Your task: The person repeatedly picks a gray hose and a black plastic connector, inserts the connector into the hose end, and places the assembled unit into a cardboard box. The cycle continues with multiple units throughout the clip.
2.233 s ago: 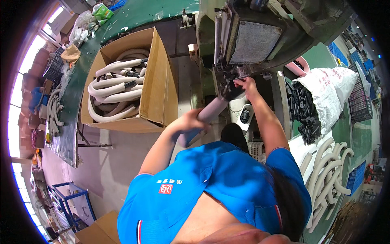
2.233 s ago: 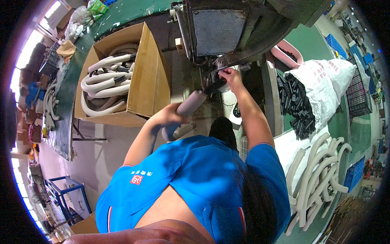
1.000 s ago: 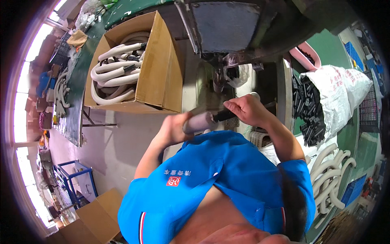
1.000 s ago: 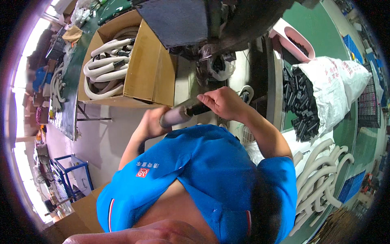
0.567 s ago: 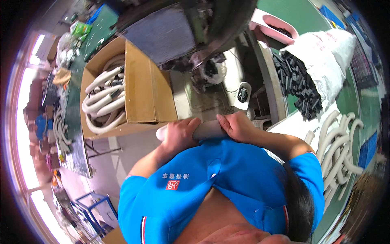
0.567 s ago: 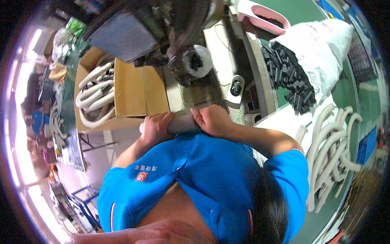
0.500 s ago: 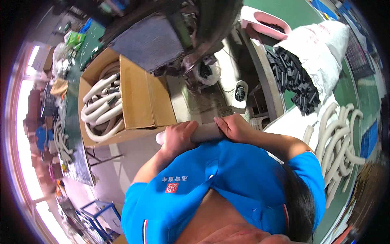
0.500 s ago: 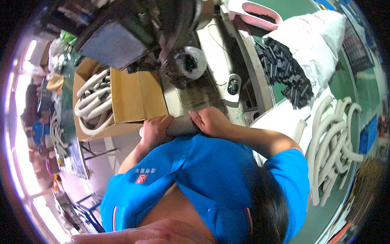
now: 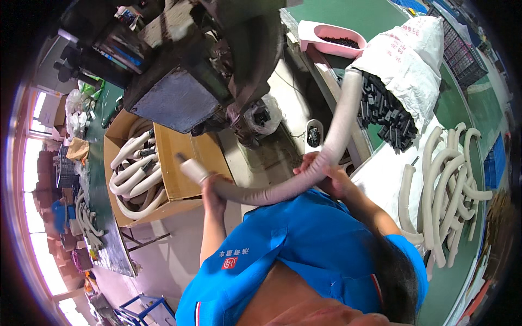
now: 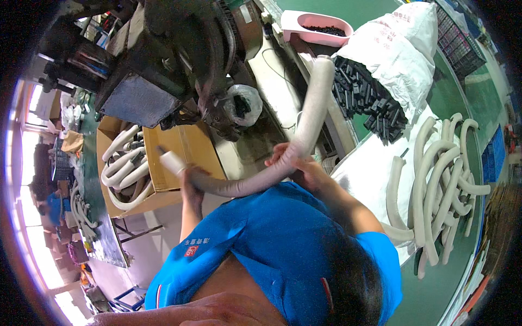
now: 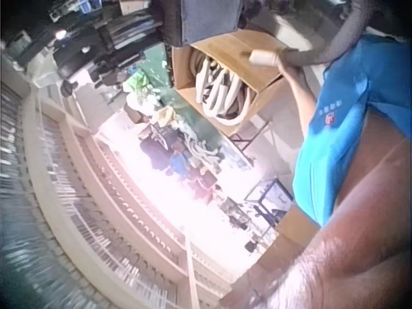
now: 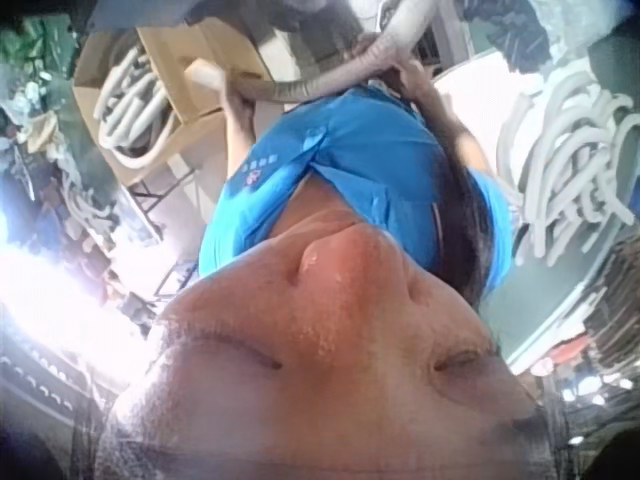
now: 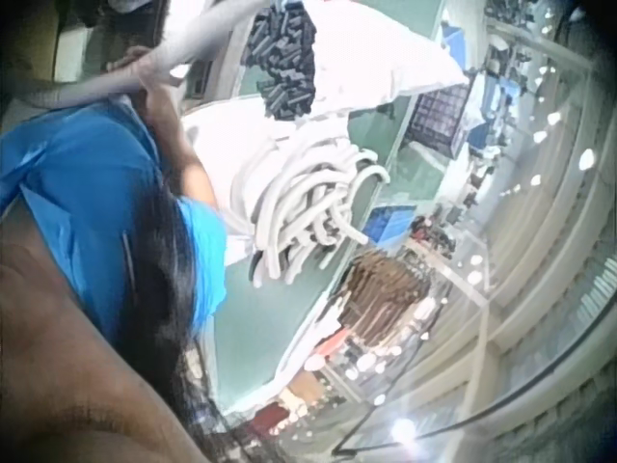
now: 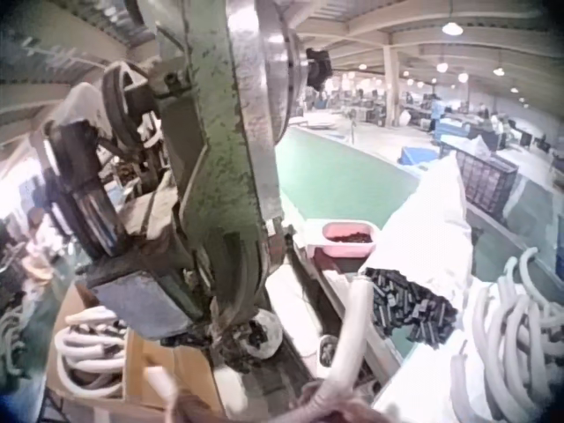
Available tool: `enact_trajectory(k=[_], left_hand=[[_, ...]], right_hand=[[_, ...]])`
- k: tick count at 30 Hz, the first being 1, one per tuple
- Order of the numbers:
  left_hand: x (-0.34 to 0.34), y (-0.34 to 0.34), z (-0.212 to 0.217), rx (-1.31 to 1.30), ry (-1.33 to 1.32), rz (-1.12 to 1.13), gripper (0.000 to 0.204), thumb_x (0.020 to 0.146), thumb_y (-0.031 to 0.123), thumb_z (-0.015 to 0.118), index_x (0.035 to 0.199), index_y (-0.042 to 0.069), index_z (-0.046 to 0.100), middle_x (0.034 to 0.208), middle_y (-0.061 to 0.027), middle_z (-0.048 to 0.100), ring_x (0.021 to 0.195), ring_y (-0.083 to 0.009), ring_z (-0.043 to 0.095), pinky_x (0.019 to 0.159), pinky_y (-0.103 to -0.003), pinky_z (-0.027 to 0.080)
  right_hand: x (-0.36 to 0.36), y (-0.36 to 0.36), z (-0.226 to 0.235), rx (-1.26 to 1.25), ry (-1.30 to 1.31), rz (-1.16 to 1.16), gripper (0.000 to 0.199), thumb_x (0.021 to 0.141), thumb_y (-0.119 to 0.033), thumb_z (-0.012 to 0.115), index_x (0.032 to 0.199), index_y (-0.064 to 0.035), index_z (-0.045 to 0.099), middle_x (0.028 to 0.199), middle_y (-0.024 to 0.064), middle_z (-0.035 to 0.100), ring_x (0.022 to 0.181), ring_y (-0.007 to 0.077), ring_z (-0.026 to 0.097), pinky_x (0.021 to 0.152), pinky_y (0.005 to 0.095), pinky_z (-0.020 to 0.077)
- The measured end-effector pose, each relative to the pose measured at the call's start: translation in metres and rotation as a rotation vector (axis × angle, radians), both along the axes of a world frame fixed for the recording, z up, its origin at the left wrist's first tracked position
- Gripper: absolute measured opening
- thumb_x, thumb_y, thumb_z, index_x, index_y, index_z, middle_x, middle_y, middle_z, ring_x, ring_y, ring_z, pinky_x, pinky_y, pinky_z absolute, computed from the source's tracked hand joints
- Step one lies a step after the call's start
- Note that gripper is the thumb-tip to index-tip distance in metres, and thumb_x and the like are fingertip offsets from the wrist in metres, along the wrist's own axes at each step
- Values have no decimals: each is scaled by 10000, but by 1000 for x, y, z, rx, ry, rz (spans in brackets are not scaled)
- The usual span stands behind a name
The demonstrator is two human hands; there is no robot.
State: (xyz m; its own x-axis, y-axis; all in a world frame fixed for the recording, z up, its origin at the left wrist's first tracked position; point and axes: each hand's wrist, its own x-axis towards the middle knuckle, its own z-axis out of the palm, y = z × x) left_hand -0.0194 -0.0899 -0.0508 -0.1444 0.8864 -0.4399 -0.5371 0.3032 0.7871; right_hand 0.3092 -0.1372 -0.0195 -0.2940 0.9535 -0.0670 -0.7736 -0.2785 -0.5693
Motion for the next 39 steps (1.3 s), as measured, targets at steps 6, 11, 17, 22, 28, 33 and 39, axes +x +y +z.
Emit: enact_trajectory(k=[6, 11, 17, 22, 28, 33, 39], left_hand=[[83, 20, -17, 283, 611, -877, 614, 811, 265, 669, 1298, 33, 376, 1204, -152, 537, 1053, -257, 547, 896, -356, 438], [176, 29, 108, 1062, 21, -703, 735, 775, 148, 702, 1354, 63, 258, 1306, -201, 401, 1176, -282, 431, 940, -387, 391], [199, 36, 131, 1240, 429, -810, 660, 720, 75, 731, 1203, 84, 281, 1204, -204, 405, 977, -275, 531, 799, -411, 478], [211, 16, 139, 1183, 810, -580, 567, 673, 74, 756, 1074, 67, 355, 1021, -159, 486, 861, -197, 530, 745, -331, 457], [201, -12, 101, 975, 666, -698, 661, 671, 91, 759, 1137, 77, 291, 1053, -138, 440, 914, -193, 492, 785, -330, 440], [192, -10, 78, 786, 580, -760, 867, 673, 61, 732, 1297, 115, 132, 1106, -114, 409, 956, -181, 474, 792, -330, 432], [179, -6, 83, 712, 472, -716, 729, 721, 57, 698, 1286, 81, 238, 1113, -107, 452, 1005, -173, 472, 844, -327, 423]], right_hand=[[-23, 8, -23, 176, -496, 165, 353, 677, -167, 778, 921, -34, 560, 893, 72, 603, 879, 174, 585, 787, 323, 469], [-28, -3, -27, 368, -601, 311, 312, 693, -103, 767, 931, -41, 574, 900, 71, 609, 874, 167, 589, 781, 309, 473], [-31, -11, -47, 349, -652, 293, 458, 658, -252, 815, 990, -49, 573, 947, 94, 622, 909, 193, 604, 814, 337, 481], [-30, -23, -56, 239, -809, 146, 558, 634, -256, 826, 1069, -63, 535, 1015, 101, 592, 965, 218, 577, 849, 360, 461], [-33, -32, -48, 331, -869, -84, 642, 641, -288, 823, 1139, -48, 494, 1093, 120, 561, 1023, 234, 550, 893, 372, 435], [-38, -18, -51, 392, -808, -160, 713, 647, -314, 820, 1197, -35, 461, 1158, 136, 535, 1072, 246, 527, 929, 381, 413], [6, -2, 8, 461, -636, -158, 885, 686, -250, 790, 1347, -28, 246, 1347, 160, 341, 1237, 261, 378, 1022, 398, 314]])
